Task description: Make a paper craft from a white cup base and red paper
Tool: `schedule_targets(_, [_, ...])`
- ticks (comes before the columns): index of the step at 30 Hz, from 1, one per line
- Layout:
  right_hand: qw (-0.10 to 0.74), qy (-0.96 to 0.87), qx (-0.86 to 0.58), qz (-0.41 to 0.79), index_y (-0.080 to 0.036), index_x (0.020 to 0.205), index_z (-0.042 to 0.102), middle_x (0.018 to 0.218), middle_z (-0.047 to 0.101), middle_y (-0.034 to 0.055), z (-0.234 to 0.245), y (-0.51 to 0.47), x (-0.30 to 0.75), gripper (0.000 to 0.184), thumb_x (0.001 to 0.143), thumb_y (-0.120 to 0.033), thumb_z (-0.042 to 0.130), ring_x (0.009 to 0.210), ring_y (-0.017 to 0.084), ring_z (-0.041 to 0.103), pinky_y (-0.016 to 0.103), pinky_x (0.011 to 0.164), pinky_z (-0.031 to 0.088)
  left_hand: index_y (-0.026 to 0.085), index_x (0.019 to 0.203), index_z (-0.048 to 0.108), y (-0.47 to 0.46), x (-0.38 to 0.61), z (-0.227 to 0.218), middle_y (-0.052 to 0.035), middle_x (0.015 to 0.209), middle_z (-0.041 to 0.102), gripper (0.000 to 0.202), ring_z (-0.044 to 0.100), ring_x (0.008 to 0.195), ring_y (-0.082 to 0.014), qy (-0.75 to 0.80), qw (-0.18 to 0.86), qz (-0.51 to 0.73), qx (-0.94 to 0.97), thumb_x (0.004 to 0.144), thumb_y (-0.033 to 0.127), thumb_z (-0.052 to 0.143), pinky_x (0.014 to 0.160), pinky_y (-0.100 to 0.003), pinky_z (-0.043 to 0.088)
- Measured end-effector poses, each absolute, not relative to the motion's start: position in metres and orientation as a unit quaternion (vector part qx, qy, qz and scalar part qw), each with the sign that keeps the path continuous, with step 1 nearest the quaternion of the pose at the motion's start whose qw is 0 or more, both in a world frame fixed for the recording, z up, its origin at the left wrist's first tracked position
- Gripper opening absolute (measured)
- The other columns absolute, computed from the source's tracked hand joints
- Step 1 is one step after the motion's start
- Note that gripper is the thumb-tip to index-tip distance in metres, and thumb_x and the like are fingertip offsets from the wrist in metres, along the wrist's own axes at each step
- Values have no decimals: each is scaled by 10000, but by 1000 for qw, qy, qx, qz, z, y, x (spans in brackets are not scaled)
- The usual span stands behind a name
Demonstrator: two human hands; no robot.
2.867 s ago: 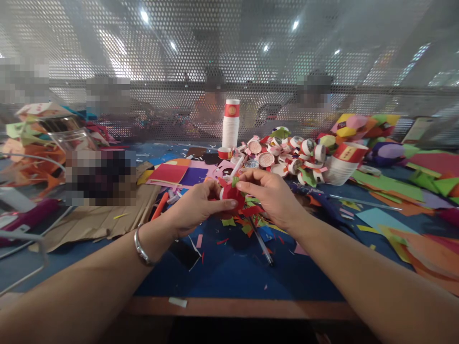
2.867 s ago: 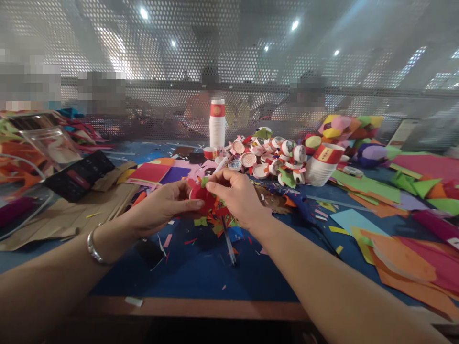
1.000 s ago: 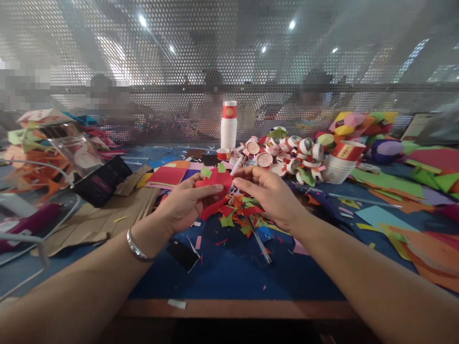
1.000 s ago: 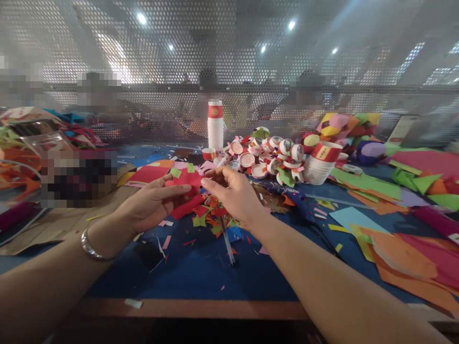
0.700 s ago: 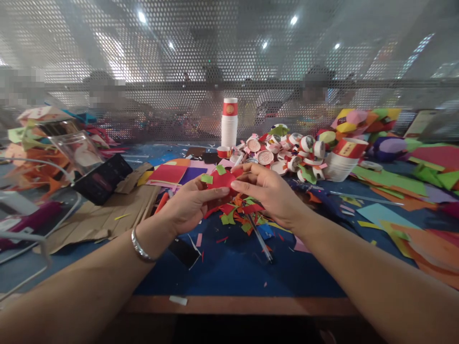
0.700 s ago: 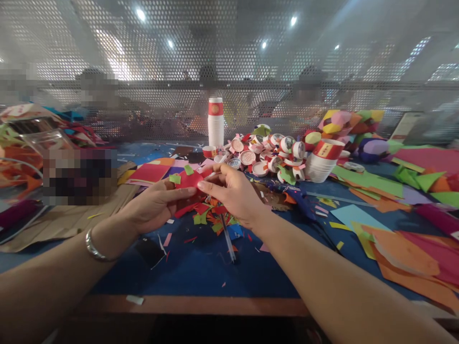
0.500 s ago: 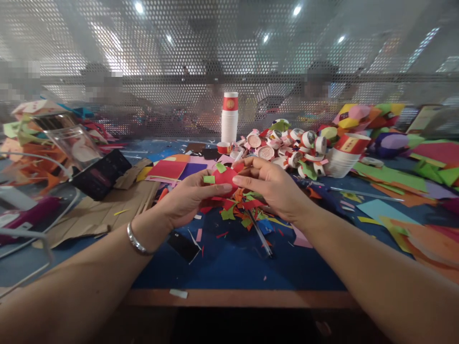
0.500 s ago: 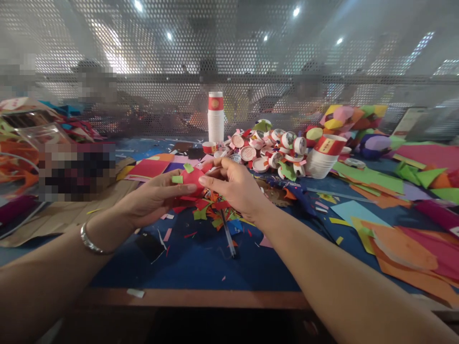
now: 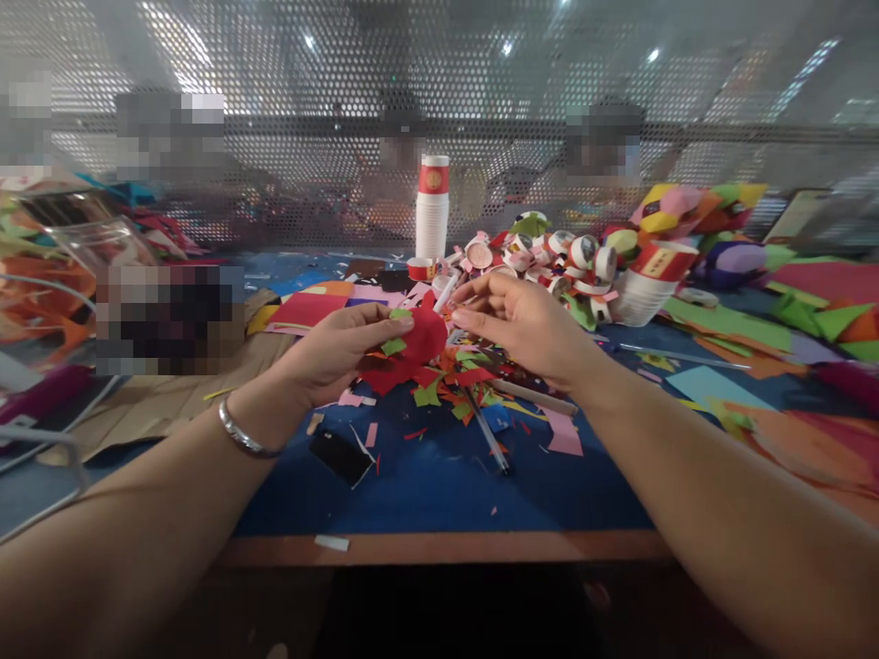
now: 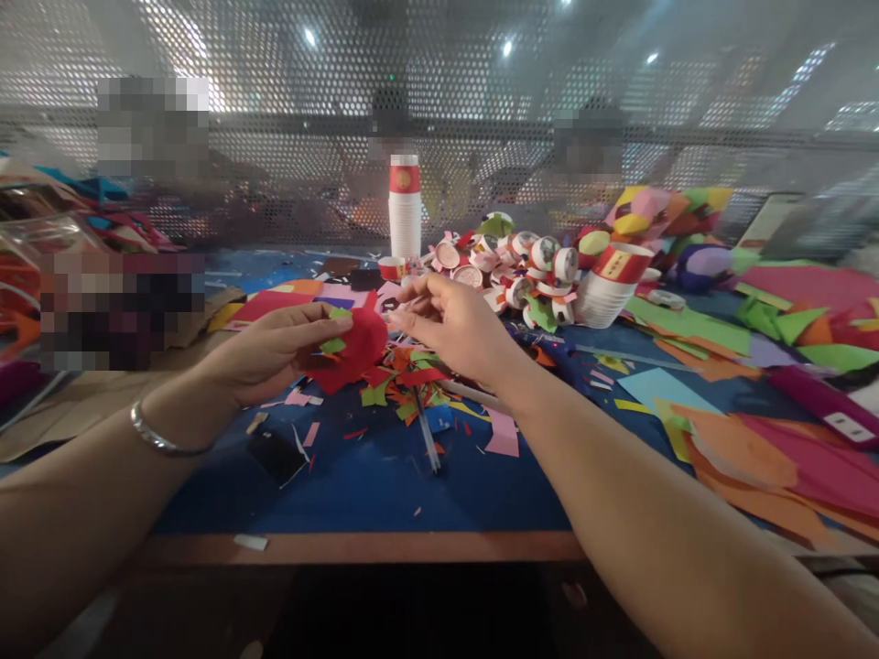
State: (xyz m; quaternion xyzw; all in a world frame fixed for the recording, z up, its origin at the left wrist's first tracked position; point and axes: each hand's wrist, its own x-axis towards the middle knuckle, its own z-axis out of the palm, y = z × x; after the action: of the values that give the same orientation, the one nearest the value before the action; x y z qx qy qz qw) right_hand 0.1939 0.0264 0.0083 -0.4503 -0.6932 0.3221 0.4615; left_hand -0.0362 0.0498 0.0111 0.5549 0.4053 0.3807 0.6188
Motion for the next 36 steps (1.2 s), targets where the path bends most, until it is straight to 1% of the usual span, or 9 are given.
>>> schedule_targets(3, [413, -730, -487, 245, -203, 951, 687, 921, 728, 67, 20, 27, 214, 156, 883, -340, 715, 860, 207, 668, 390, 801, 536, 142, 811, 699, 52, -36, 9, -40, 824, 732, 206, 682, 725, -126, 407, 622, 388, 545, 807, 291, 842, 687, -247, 564])
schedule_targets(8, [270, -725, -620, 126, -222, 895, 706, 885, 748, 71, 26, 14, 271, 177, 869, -397, 690, 788, 219, 681, 397, 742, 508, 152, 816, 694, 50, -33, 8, -62, 905, 754, 150, 727, 811, -175, 402, 628, 401, 532, 843, 254, 800, 773, -315, 600])
schedule_targets(11, [221, -684, -691, 82, -235, 869, 692, 853, 752, 66, 13, -1, 304, 195, 883, -426, 662, 750, 218, 670, 386, 717, 478, 148, 785, 694, 48, -31, 9, -46, 864, 740, 139, 723, 788, -171, 403, 623, 425, 519, 846, 229, 790, 794, -334, 604])
schedule_targets(13, [209, -662, -716, 73, -227, 777, 685, 773, 732, 85, 2, -12, 321, 200, 838, -415, 716, 684, 232, 637, 392, 657, 431, 149, 764, 693, 48, -30, 10, -25, 812, 719, 153, 705, 750, -149, 404, 619, 435, 514, 833, 229, 804, 779, -318, 599])
schedule_targets(19, [245, -615, -746, 80, -241, 713, 668, 719, 712, 100, -18, -22, 342, 253, 754, -450, 804, 626, 244, 604, 397, 632, 402, 160, 727, 694, 50, -32, 10, 2, 722, 681, 242, 641, 670, -113, 403, 616, 435, 518, 729, 286, 901, 727, -280, 574])
schedule_targets(24, [295, -563, -751, 179, -226, 656, 688, 647, 700, 59, -22, -12, 345, 246, 602, -368, 883, 585, 224, 613, 347, 564, 423, 175, 721, 683, 53, -35, 7, 17, 706, 657, 272, 627, 668, -114, 396, 623, 435, 516, 696, 301, 923, 715, -283, 572])
schedule_targets(30, [395, -475, -703, 352, -223, 816, 726, 790, 685, 89, -7, -26, 342, 187, 778, -389, 801, 609, 191, 612, 363, 584, 520, 164, 769, 657, 52, -37, 4, 8, 765, 689, 360, 665, 693, -120, 396, 641, 424, 502, 662, 344, 950, 700, -275, 584])
schedule_targets(34, [456, -418, -659, 427, -255, 764, 688, 814, 620, 94, 8, -34, 340, 186, 764, -390, 816, 658, 209, 596, 357, 507, 458, 161, 800, 665, 51, -37, 3, -12, 823, 712, 380, 695, 741, -145, 394, 656, 414, 493, 660, 362, 956, 709, -297, 602])
schedule_targets(36, [480, -399, -623, 472, -267, 724, 653, 818, 566, 72, 13, -34, 334, 223, 780, -428, 797, 629, 190, 533, 377, 537, 470, 158, 800, 672, 51, -37, 3, -19, 824, 719, 348, 694, 734, -140, 392, 662, 411, 489, 687, 350, 941, 712, -294, 602])
